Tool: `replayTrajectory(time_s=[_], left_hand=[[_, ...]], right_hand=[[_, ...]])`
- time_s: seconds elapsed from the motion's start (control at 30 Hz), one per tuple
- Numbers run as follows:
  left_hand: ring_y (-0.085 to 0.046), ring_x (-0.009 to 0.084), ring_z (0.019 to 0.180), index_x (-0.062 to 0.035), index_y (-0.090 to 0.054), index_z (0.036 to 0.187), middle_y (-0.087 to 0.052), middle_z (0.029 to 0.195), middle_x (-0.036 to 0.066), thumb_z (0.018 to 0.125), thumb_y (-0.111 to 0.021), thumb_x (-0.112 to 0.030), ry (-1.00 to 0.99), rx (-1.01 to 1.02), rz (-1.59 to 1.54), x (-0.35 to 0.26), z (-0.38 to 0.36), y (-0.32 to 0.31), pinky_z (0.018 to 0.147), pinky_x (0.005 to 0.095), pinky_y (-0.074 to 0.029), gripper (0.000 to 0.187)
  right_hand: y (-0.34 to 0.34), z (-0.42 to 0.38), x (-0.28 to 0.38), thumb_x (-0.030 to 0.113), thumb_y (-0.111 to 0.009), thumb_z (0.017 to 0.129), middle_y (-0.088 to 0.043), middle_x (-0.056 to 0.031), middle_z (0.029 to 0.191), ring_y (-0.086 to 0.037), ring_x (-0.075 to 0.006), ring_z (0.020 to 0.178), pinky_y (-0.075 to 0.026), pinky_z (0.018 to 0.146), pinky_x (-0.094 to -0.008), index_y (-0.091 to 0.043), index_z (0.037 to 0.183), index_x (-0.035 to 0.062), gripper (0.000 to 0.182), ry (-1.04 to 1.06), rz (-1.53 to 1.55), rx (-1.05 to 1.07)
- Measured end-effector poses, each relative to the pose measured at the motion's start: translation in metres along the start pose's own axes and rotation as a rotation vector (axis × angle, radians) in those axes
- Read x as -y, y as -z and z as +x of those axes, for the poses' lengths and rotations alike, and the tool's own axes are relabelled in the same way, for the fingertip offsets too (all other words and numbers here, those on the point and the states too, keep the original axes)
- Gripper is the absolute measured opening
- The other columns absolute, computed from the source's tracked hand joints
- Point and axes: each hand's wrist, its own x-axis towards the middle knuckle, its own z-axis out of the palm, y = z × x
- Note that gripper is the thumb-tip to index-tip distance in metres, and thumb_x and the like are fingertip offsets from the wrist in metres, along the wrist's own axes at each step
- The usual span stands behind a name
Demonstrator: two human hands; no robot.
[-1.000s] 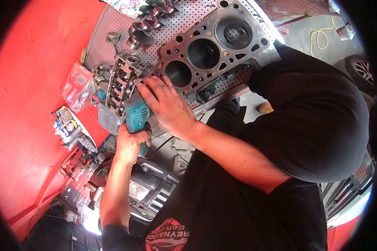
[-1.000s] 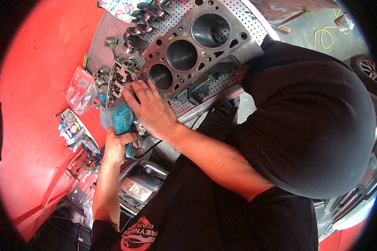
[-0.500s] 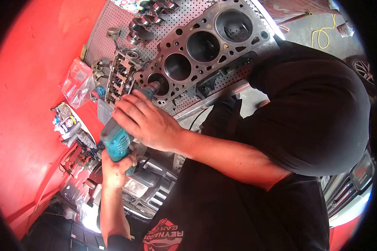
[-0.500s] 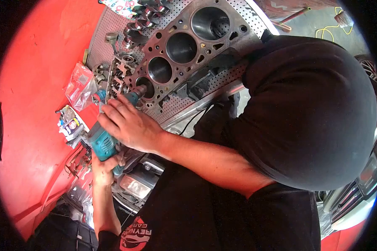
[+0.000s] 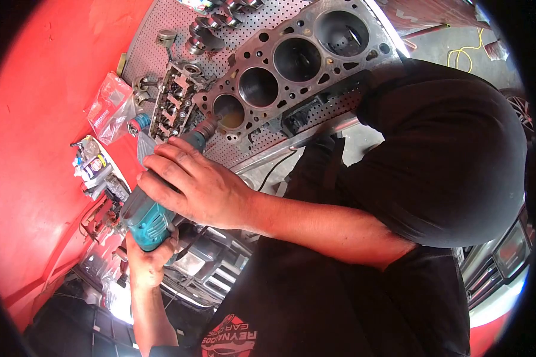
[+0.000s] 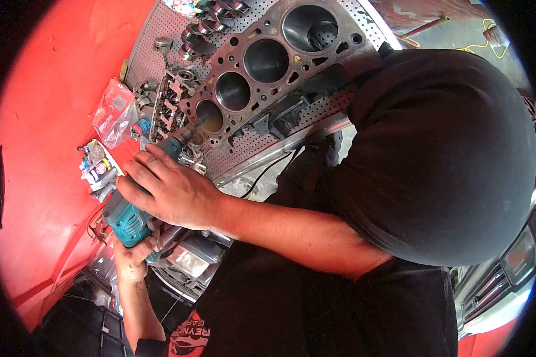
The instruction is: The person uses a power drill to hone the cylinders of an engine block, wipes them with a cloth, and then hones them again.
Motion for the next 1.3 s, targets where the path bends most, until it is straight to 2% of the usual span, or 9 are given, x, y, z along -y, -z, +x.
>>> replayTrajectory(time_s=[0.1, 0.4, 0.53, 0.63, 0.83, 1.07, 1.1, 1.3], left_hand=[[-0.063, 0.0157, 0.07, 0.0061, -0.061, 0.109, -0.065, 0.082, 0.007, 0.073, -0.062, 0.006, -0.019, -0.009, -0.035, -0.004, -0.003, -0.001, 0.066, 0.0298, -0.052, 0.035], [-0.06, 0.0132, 0.065, 0.0039, -0.064, 0.097, -0.065, 0.079, 0.005, 0.077, -0.061, 0.004, -0.006, 0.059, -0.001, -0.003, 0.025, -0.024, 0.06, 0.0276, -0.048, 0.02], [-0.06, 0.0133, 0.065, 0.0038, -0.064, 0.098, -0.065, 0.08, 0.006, 0.079, -0.063, 0.004, -0.001, 0.094, -0.006, 0.003, 0.036, -0.027, 0.06, 0.0278, -0.049, 0.02], [-0.061, 0.0134, 0.066, 0.0038, -0.065, 0.098, -0.065, 0.079, 0.006, 0.079, -0.062, 0.004, 0.007, 0.089, -0.025, 0.009, 0.043, -0.032, 0.061, 0.0281, -0.049, 0.02], [-0.06, 0.0148, 0.063, 0.003, -0.066, 0.088, -0.065, 0.075, 0.006, 0.078, -0.062, 0.001, 0.024, 0.125, 0.029, 0.018, 0.065, -0.041, 0.061, 0.029, -0.048, 0.011], [-0.061, 0.0165, 0.061, 0.0031, -0.067, 0.084, -0.064, 0.072, 0.006, 0.075, -0.064, 0.001, 0.061, 0.129, -0.039, 0.024, 0.097, -0.062, 0.059, 0.0303, -0.048, 0.009], [-0.06, 0.0174, 0.06, 0.0033, -0.067, 0.083, -0.064, 0.072, 0.007, 0.074, -0.064, 0.001, 0.066, 0.104, -0.033, 0.021, 0.1, -0.067, 0.059, 0.031, -0.048, 0.009], [-0.06, 0.0188, 0.06, 0.0035, -0.066, 0.084, -0.064, 0.074, 0.008, 0.074, -0.064, 0.002, 0.104, 0.129, -0.093, 0.015, 0.113, -0.078, 0.059, 0.0322, -0.048, 0.011]], right_hand=[[0.002, 0.004, 0.003, 0.021, -0.058, 0.087, -0.058, -0.0205, 0.123, -0.058, -0.0391, 0.12, -0.04, 0.114, -0.0576, -0.053, 0.132, 0.0022, 0.049, -0.011, 0.031, 0.012], [0.003, -0.007, -0.021, 0.016, -0.059, 0.086, -0.057, -0.0195, 0.125, -0.058, -0.0397, 0.12, -0.041, 0.114, -0.0563, -0.053, 0.129, 0.001, 0.046, -0.068, -0.017, 0.049], [0.005, -0.012, -0.027, 0.015, -0.058, 0.087, -0.057, -0.0196, 0.126, -0.057, -0.0394, 0.123, -0.039, 0.116, -0.0553, -0.053, 0.129, 0.0007, 0.044, -0.098, -0.035, 0.088], [0.007, -0.015, -0.031, 0.012, -0.06, 0.084, -0.056, -0.018, 0.132, -0.054, -0.0372, 0.128, -0.039, 0.117, -0.0544, -0.056, 0.131, 0.0015, 0.049, -0.136, -0.037, 0.101], [0.007, -0.022, -0.044, 0.009, -0.061, 0.083, -0.054, -0.021, 0.134, -0.052, -0.0392, 0.131, -0.037, 0.118, -0.0555, -0.054, 0.132, -0.0015, 0.051, -0.204, -0.069, 0.117], [0.003, -0.031, -0.064, 0.007, -0.06, 0.084, -0.05, -0.0245, 0.142, -0.047, -0.0431, 0.139, -0.035, 0.12, -0.0537, -0.048, 0.138, -0.0046, 0.056, -0.285, -0.219, 0.196], [0.004, -0.031, -0.068, 0.014, -0.054, 0.092, -0.052, -0.026, 0.143, -0.048, -0.0416, 0.139, -0.032, 0.122, -0.0537, -0.048, 0.139, -0.0051, 0.051, -0.276, -0.272, 0.255], [0.015, -0.029, -0.079, 0.013, -0.055, 0.09, -0.052, -0.0255, 0.142, -0.048, -0.0405, 0.139, -0.031, 0.122, -0.0537, -0.047, 0.14, -0.0062, 0.054, -0.294, -0.283, 0.252]])
